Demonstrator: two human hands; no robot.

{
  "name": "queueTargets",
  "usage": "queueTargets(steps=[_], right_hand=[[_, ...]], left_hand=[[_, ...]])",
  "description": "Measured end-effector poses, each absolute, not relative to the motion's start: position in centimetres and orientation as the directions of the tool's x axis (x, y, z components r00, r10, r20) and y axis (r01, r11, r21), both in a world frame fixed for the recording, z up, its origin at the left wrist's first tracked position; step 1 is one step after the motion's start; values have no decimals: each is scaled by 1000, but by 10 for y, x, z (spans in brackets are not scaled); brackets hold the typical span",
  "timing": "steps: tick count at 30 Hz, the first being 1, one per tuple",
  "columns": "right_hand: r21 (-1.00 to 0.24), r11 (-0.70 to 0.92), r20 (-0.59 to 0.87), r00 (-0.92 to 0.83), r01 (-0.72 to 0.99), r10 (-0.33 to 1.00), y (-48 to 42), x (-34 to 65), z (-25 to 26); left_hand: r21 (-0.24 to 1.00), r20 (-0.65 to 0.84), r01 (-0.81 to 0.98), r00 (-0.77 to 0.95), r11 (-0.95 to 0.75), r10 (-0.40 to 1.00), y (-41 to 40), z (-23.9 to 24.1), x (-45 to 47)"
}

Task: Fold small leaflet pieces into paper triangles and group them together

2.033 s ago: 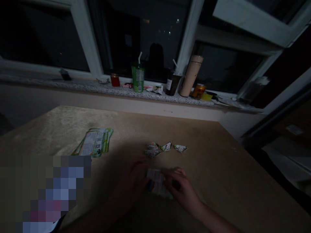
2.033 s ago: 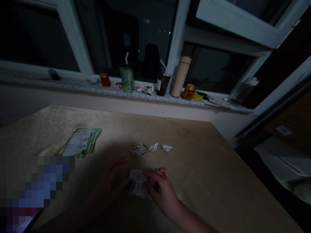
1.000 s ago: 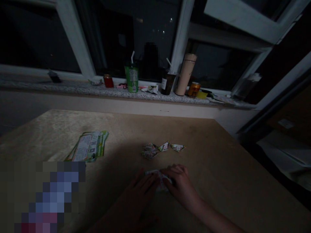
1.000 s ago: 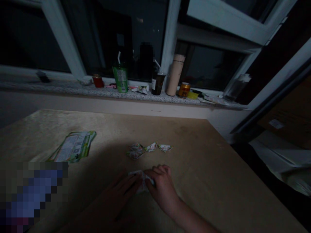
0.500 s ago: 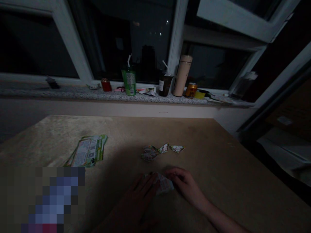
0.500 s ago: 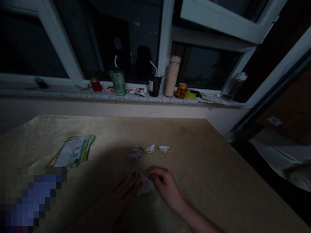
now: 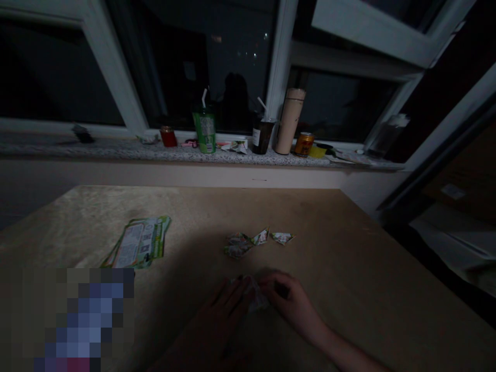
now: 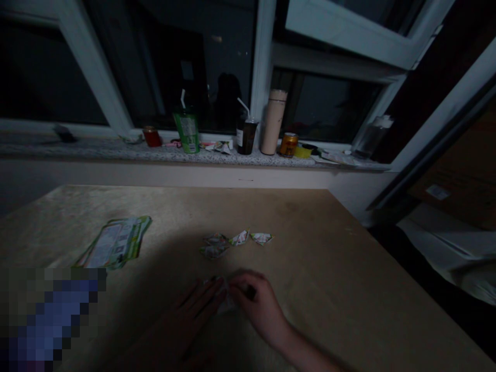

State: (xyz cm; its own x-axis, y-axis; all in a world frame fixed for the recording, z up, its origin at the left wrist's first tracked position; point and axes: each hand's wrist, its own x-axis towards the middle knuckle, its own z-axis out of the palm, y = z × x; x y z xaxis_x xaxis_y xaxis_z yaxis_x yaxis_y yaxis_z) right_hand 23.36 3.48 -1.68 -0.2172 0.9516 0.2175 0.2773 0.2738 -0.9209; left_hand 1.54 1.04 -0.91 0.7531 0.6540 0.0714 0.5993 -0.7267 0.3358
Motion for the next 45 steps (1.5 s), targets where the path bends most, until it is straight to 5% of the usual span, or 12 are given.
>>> queueTargets(steps=[7, 23, 30, 37, 45], right_hand=[[-891, 402, 320, -339, 209, 885, 33, 232, -11], [-816, 440, 287, -399, 374, 871, 33, 236, -14], [-655, 625, 281, -631, 424, 723, 34, 240, 5], [-564, 615, 235, -607, 551, 759, 34, 237, 0], [-346, 703, 228, -671, 621, 705, 30, 230, -9]], left_hand=[[352, 65, 620, 731, -701, 680, 11, -15, 13], [366, 54, 613, 737, -700, 673, 20, -6, 8], [399, 61, 597, 741, -696, 669, 21, -8, 2], [577, 71, 575, 672, -580, 737, 28, 5, 0], [623, 39, 567, 666, -539, 745, 30, 5, -1]])
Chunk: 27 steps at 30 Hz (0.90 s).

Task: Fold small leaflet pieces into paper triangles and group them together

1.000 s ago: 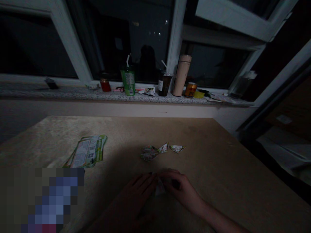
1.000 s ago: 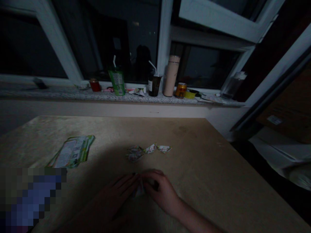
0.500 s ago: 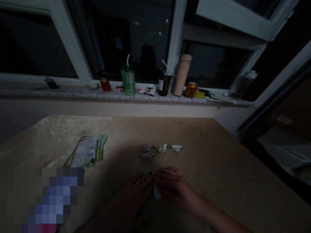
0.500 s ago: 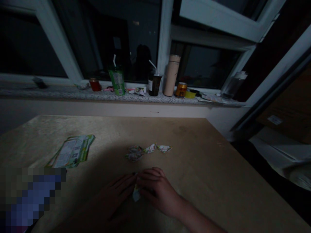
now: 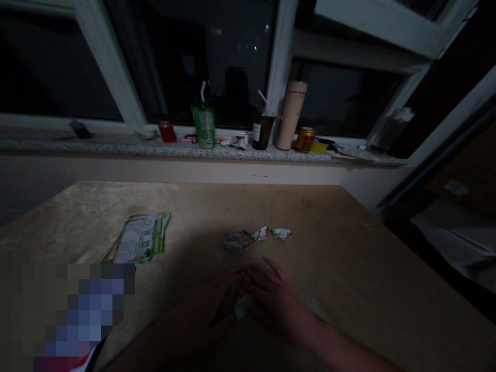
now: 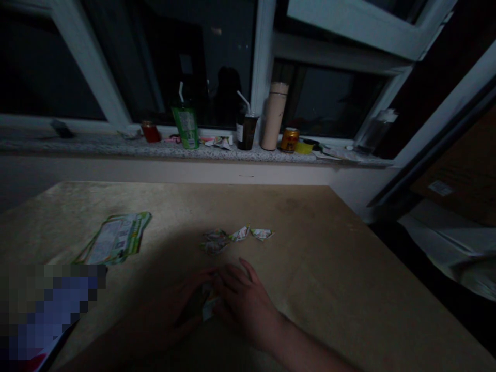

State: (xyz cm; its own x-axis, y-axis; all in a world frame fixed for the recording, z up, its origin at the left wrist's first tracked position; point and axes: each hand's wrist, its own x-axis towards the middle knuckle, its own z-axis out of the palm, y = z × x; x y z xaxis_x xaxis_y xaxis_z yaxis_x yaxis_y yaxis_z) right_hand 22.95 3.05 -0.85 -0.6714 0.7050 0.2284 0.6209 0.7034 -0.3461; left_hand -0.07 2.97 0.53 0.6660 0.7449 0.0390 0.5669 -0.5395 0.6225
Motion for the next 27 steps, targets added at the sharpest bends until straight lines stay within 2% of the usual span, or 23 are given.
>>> queueTargets(steps=[5, 11, 18, 27], right_hand=[[-322, 698, 246, -655, 640, 714, 28, 225, -9], [-331, 671, 266, -617, 663, 741, 27, 222, -11], [-376, 629, 267, -570, 680, 777, 27, 220, -18], [-388, 618, 290, -546, 684, 786, 27, 217, -16]], left_hand=[[618, 70, 526, 704, -585, 707, 31, 11, 0], [637, 76, 536, 671, -554, 737, 34, 7, 3], [599, 112, 553, 659, -579, 744, 37, -8, 4], [606, 110, 557, 649, -568, 753, 36, -3, 6]])
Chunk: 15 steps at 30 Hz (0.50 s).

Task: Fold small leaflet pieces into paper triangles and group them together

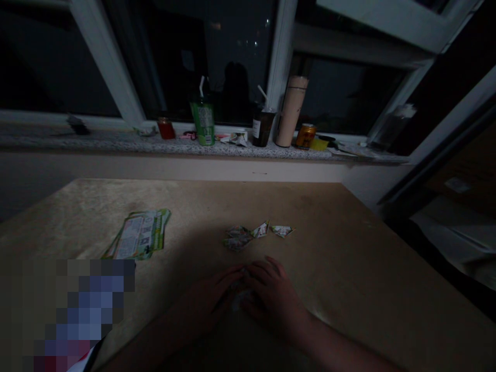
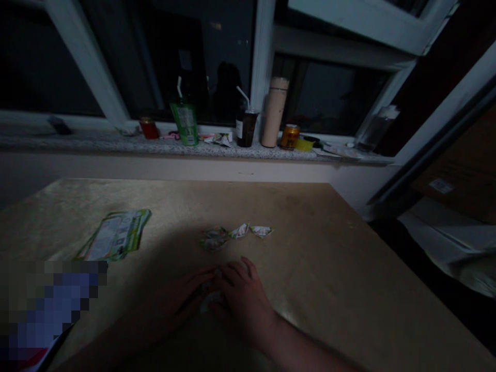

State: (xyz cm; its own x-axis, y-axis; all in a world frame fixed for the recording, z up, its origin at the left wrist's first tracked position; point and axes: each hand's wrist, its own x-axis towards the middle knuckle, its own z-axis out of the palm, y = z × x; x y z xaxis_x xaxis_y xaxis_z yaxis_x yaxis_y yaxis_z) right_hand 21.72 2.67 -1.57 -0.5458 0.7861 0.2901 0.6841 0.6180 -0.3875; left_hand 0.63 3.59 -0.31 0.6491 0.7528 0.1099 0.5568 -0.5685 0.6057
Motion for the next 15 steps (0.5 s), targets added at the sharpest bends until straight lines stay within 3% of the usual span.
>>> queueTargets(steps=[15], right_hand=[[-378, 614, 259, -558, 693, 788, 26, 219, -15]], left_hand=[[630, 104, 552, 638, -547, 763, 37, -8, 2]])
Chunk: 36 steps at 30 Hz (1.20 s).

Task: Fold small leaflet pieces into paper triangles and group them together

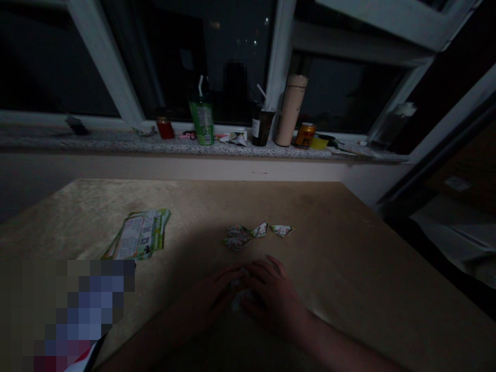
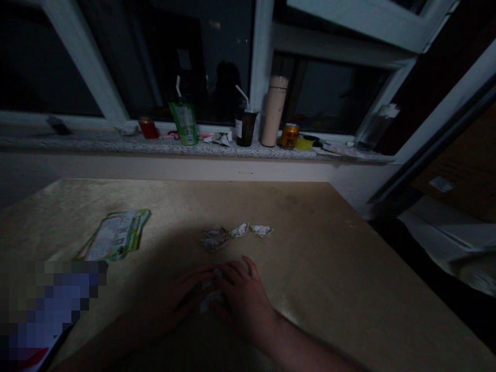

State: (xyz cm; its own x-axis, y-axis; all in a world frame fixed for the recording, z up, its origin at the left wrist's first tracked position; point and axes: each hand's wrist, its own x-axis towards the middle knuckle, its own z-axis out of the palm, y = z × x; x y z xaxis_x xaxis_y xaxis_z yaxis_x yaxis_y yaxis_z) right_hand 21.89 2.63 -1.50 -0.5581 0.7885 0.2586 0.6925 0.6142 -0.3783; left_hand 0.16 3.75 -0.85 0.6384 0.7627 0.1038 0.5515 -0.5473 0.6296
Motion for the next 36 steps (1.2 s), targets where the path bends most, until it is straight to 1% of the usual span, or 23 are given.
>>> queueTargets(steps=[3, 5, 7, 9, 11, 13, 15, 18, 22, 26, 32, 36], right_hand=[[-372, 616, 274, -552, 694, 788, 27, 219, -17], [-371, 620, 289, -548, 691, 785, 27, 219, -18], [-376, 624, 298, -549, 685, 781, 28, 219, -20], [-382, 626, 303, -548, 680, 780, 29, 219, -20], [-378, 628, 297, -554, 680, 778, 29, 220, -20], [-379, 629, 298, -554, 679, 778, 29, 220, -20], [-388, 630, 319, -543, 673, 777, 29, 219, -21], [-400, 631, 352, -524, 665, 775, 29, 218, -22], [-393, 625, 342, -524, 674, 780, 28, 218, -21], [-368, 617, 332, -522, 695, 786, 28, 219, -19], [-341, 622, 309, -541, 705, 782, 28, 222, -17], [-364, 616, 259, -560, 698, 787, 26, 226, -13]], left_hand=[[616, 113, 554, 642, -561, 758, 37, -10, 1], [582, 125, 567, 646, -583, 753, 36, -12, 2], [518, 141, 601, 642, -609, 754, 33, -15, 3], [426, 154, 651, 632, -628, 759, 29, -18, 5], [343, 139, 691, 633, -637, 761, 25, -21, 6], [290, 109, 697, 657, -656, 746, 20, -23, 7], [263, 98, 686, 680, -678, 726, 16, -23, 6], [261, 118, 667, 695, -698, 709, 10, -26, 4], [322, 159, 603, 726, -730, 669, 2, -33, -3], [352, 133, 545, 775, -761, 617, 0, -38, -7], [334, 36, 581, 779, -742, 626, 2, -47, -6], [323, 30, 575, 788, -752, 615, 4, -53, -6]])
